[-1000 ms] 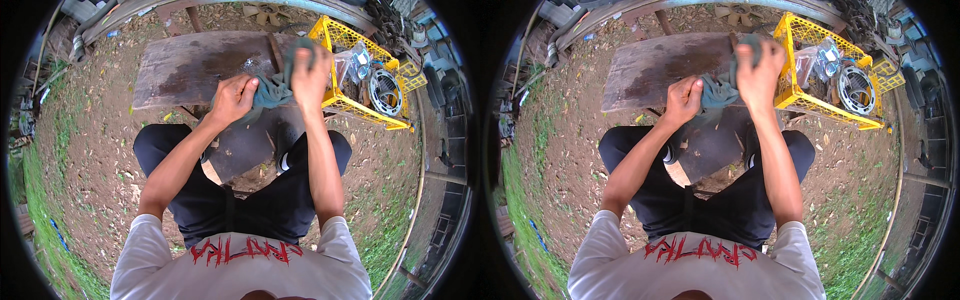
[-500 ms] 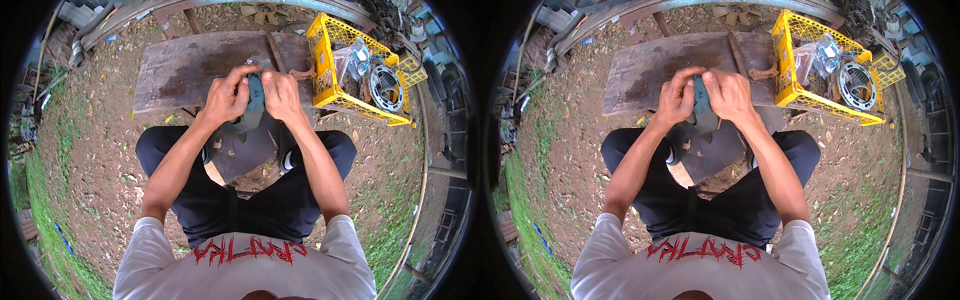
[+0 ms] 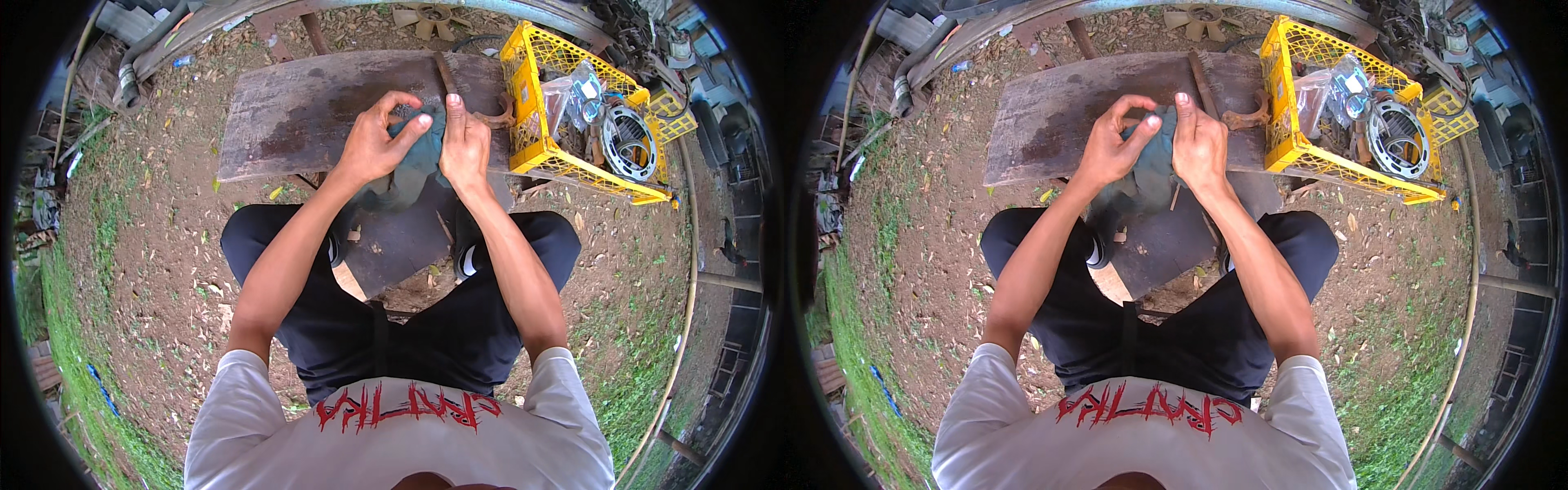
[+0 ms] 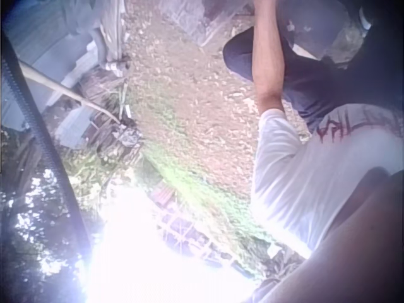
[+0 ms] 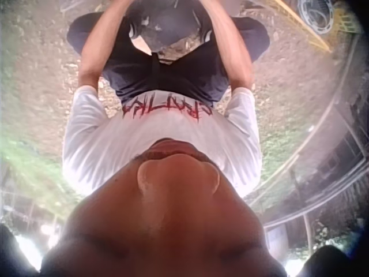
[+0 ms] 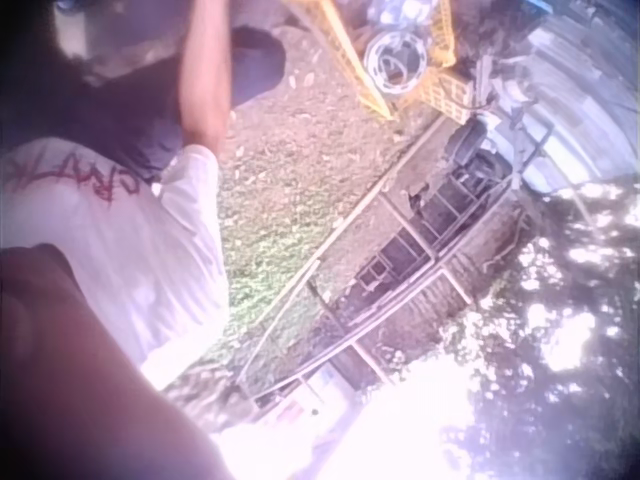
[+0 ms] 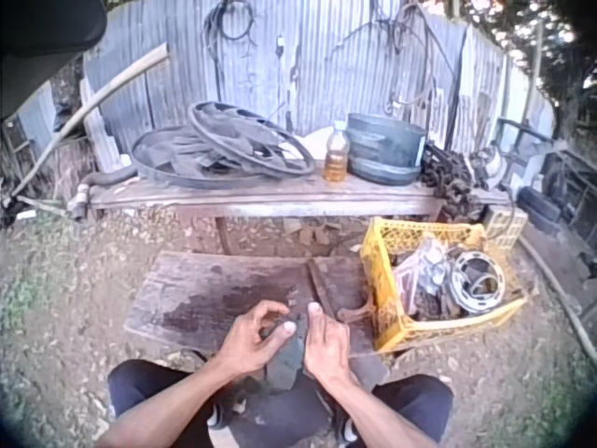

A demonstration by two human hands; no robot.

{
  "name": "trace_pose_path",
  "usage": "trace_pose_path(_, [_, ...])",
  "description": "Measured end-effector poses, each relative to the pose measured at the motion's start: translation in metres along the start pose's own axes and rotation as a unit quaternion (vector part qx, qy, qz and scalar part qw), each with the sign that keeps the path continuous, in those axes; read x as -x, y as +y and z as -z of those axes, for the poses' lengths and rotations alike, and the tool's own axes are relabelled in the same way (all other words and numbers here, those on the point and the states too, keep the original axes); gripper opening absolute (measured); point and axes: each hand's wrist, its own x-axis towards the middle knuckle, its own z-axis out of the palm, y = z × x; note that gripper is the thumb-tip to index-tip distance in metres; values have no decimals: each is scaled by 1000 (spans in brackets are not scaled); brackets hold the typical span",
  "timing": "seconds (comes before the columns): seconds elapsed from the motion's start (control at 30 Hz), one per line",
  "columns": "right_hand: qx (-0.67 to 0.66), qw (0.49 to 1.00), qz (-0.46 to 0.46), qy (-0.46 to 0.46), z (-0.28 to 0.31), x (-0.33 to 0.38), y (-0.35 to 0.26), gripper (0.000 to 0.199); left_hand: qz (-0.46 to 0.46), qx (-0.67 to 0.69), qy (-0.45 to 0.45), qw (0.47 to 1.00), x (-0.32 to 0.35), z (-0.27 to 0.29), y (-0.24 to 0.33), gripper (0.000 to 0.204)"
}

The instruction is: The person cleans a metal engine component by scraping it with a metal tool and wiping it with a cloth.

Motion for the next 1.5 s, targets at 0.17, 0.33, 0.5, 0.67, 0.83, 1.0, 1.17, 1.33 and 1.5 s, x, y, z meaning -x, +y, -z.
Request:
trace_pose_path(0.17, [26, 973, 223, 62, 3, -2, 3, 30, 225, -14, -187, 956, -17, 14, 2, 66])
trace_pose_path(0.33, [77, 896, 436, -45, 13, -4, -4, 23, 222, 13, -249, 942, -2, 11, 4, 90])
trace_pose_path(0.5, [-41, 925, 378, -31, 10, -8, 1, 24, 63, -9, -249, 966, 4, 16, -13, 56])
trace_pose_path(0.67, [-152, 987, 45, -27, 8, -6, 0, 35, -34, -53, -97, 993, 13, 9, -3, 47])
trace_pose_path(0.83, [-261, 963, 65, 21, -3, -6, 13, 30, -28, -77, -122, 989, 12, 13, 16, 35])
trace_pose_path(1.0, [-271, 957, -103, 26, -6, -6, 10, 37, 6, -7, -93, 996, 17, 7, 15, 39])
trace_pose_path(1.17, [-83, 993, -76, 19, -13, 17, -13, 59, -162, -192, -6, 968, 18, -3, 1, 35])
trace_pose_path(1.33, [-23, 995, -97, 17, -1, 6, -22, 53, -138, -226, 66, 962, 29, -20, 10, 28])
trace_pose_path(1.5, [-341, 909, -214, 103, -22, 2, -2, 43, -153, -156, 129, 967, 29, -32, -3, 29])
